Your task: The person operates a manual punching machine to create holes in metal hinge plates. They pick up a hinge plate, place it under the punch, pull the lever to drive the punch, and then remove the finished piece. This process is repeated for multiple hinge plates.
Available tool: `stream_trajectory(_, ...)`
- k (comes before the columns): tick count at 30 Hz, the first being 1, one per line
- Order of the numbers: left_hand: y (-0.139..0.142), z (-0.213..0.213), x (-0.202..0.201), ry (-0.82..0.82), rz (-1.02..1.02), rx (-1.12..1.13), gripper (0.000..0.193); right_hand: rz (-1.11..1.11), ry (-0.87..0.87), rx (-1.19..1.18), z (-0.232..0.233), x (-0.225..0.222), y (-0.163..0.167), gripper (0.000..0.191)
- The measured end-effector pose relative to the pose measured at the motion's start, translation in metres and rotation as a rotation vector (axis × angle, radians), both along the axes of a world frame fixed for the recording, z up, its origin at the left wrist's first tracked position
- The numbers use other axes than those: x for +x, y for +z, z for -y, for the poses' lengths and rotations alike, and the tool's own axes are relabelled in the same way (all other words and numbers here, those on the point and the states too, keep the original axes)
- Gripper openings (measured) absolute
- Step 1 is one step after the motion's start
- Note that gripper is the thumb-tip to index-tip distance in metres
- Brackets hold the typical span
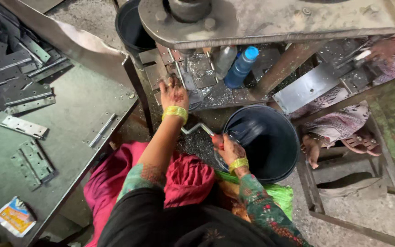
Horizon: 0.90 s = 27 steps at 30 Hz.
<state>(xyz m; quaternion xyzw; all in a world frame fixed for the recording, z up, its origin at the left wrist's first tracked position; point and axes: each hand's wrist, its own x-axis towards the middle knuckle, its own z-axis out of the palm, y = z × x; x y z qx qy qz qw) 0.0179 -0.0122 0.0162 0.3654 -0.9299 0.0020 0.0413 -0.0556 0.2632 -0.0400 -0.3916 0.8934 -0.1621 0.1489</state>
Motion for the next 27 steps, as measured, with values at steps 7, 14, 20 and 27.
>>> stream_trajectory(7,-0.006,0.005,0.001,-0.083,0.212,0.013,0.038,-0.004,0.091,0.084,-0.006,0.007,-0.006,0.055)
stream_trajectory(14,-0.008,0.001,0.004,-0.058,0.009,-0.198,0.046,-0.004,-0.006,-0.026,-0.006,0.008,-0.009,0.063)
stream_trajectory(20,-0.005,0.010,0.001,-0.052,-0.001,-0.054,0.044,0.051,0.010,0.138,-0.004,0.001,-0.011,0.054)
stream_trajectory(27,-0.007,0.024,-0.009,-0.033,0.090,0.055,0.057,0.081,-0.041,0.017,-0.004,-0.003,-0.018,0.063)
